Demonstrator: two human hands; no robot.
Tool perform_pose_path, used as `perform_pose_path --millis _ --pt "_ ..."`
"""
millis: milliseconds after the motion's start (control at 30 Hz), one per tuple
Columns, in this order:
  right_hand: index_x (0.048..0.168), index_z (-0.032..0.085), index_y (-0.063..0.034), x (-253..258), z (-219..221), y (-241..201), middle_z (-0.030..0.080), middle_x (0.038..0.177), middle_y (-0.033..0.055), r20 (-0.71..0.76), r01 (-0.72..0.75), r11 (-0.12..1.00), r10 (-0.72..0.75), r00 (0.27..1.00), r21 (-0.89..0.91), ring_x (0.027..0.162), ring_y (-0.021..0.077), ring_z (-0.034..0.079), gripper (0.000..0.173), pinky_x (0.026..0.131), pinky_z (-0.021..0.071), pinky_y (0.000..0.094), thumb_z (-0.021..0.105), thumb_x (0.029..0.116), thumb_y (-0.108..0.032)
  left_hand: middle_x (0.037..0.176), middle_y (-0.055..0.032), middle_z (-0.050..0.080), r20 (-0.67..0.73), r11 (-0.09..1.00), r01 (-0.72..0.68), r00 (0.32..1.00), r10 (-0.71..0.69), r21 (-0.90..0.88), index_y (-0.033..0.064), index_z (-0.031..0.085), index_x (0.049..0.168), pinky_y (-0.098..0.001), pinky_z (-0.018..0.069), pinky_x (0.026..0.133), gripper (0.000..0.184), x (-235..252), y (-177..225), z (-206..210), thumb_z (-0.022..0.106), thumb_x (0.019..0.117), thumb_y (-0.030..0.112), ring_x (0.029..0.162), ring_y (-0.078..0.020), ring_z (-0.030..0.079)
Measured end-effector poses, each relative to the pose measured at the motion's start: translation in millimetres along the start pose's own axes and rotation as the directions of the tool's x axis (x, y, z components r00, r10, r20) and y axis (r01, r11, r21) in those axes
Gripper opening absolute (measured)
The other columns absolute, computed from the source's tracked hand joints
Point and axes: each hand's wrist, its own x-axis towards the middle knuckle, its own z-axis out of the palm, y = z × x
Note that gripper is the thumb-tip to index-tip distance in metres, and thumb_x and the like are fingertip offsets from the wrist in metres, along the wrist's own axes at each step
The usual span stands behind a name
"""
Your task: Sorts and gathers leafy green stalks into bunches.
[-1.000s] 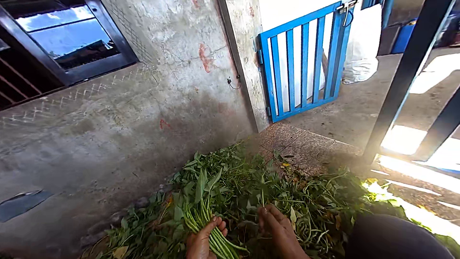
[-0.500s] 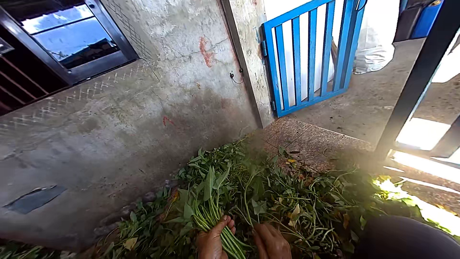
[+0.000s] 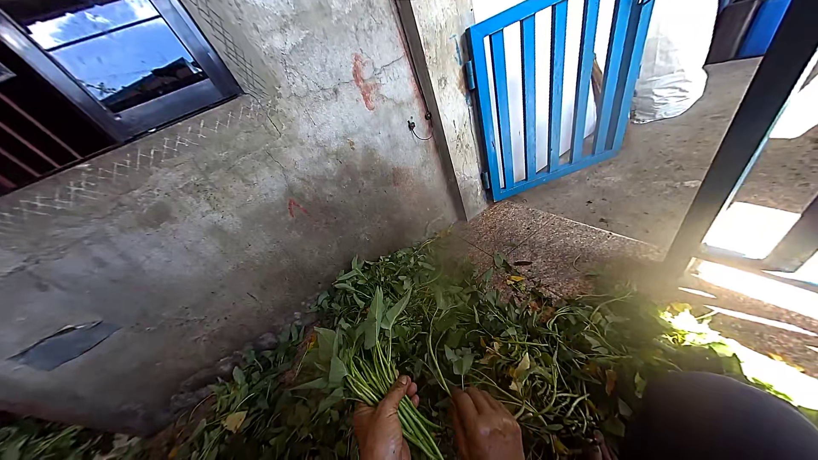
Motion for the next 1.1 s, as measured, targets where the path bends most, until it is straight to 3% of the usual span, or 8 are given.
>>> perform_pose_path --millis 400,567,700,833,967,1033,1067,1100 --pt "0.091 0.075 -0.012 -3.5 0.9 -8.7 0.07 0.079 0.0042 -0.002 0.165 0.984 -0.165 0.986 0.073 0.072 0.0205 0.07 0.013 0.06 0.0578 0.0356 0.063 0.0945 -0.018 0.079 -0.0204 0.071 0.117 0.987 -0.099 0.99 0.084 0.13 -0.0111 0.062 0.099 -0.0364 0.0608 0.059 0.035 -0.2 -13.4 -3.3 0.08 0.0703 -0.02 0.062 -0.0252 0.069" --pt "0.09 0.074 -0.0119 -5.1 1.2 -8.4 0.069 0.079 0.004 0.038 0.16 0.977 -0.167 0.985 0.143 0.074 0.0203 0.071 0.017 0.062 0.0589 0.0356 0.061 0.0967 -0.02 0.079 -0.0216 0.072 0.135 0.977 -0.101 0.988 0.076 0.187 -0.0118 0.062 0.101 -0.0378 0.0629 0.063 0.032 3.9 -13.9 -6.6 0.079 0.074 -0.018 0.065 -0.0271 0.072" --pt "0.089 0.072 -0.0089 -8.8 -0.4 -13.6 0.071 0.081 0.0068 0.098 0.109 0.967 -0.134 0.986 0.229 0.076 0.022 0.073 0.021 0.063 0.0599 0.0383 0.057 0.0981 -0.021 0.078 -0.0227 0.071 0.183 0.985 -0.042 0.983 0.012 0.165 -0.0127 0.058 0.105 -0.0381 0.0636 0.059 0.032 2.0 -8.8 -6.8 0.073 0.078 -0.021 0.06 -0.0284 0.071" --pt "0.086 0.068 -0.0089 -14.2 -0.4 -15.6 0.069 0.08 0.0066 0.114 0.134 0.955 -0.169 0.979 0.265 0.075 0.0216 0.072 0.023 0.062 0.0592 0.0386 0.052 0.0983 -0.021 0.074 -0.0219 0.07 0.119 0.985 -0.117 0.988 0.102 0.128 -0.0127 0.057 0.104 -0.0374 0.0609 0.051 0.027 13.4 1.8 -7.7 0.071 0.0811 -0.02 0.055 -0.028 0.069" --pt "0.083 0.065 -0.0105 -31.4 22.2 5.8 0.067 0.078 0.0049 0.048 0.282 0.935 -0.299 0.953 0.215 0.074 0.0213 0.07 0.024 0.061 0.0572 0.0378 0.05 0.0982 -0.021 0.074 -0.0189 0.069 -0.104 0.965 -0.26 0.959 0.262 0.038 -0.0108 0.057 0.108 -0.0358 0.0606 0.049 0.027 34.5 30.7 -17.8 0.07 0.0848 -0.016 0.054 -0.0253 0.068" --pt "0.087 0.067 -0.0102 -41.8 29.1 20.1 0.07 0.085 0.0091 0.251 0.245 0.958 -0.276 0.928 0.15 0.082 0.0268 0.072 0.021 0.067 0.059 0.0429 0.054 0.0961 -0.024 0.076 -0.0188 0.069 -0.178 0.961 -0.278 0.945 0.273 -0.006 -0.0103 0.056 0.111 -0.0358 0.0612 0.05 0.029 41.1 38.5 -25.4 0.07 0.0853 -0.016 0.056 -0.0255 0.069" --pt "0.099 0.071 -0.0073 -42.1 24.7 24.4 0.072 0.099 0.0174 0.48 0.129 0.984 -0.173 0.86 0.125 0.096 0.0353 0.072 0.022 0.078 0.0586 0.0505 0.057 0.0967 -0.024 0.077 -0.0192 0.07 -0.193 0.964 -0.266 0.947 0.257 -0.019 -0.0098 0.055 0.112 -0.0364 0.0616 0.051 0.031 41.9 39.7 -27.6 0.07 0.0854 -0.015 0.057 -0.0259 0.07" --pt "0.122 0.069 -0.005 -33.9 17.6 27.1 0.065 0.123 0.0279 0.72 -0.051 0.996 -0.019 0.693 0.075 0.115 0.0461 0.063 0.031 0.092 0.0531 0.06 0.057 0.0995 -0.024 0.079 -0.0198 0.07 -0.188 0.971 -0.24 0.955 0.231 -0.024 -0.0091 0.055 0.114 -0.0377 0.0622 0.051 0.033 41.4 40.1 -28.7 0.07 0.086 -0.015 0.058 -0.0268 0.071"
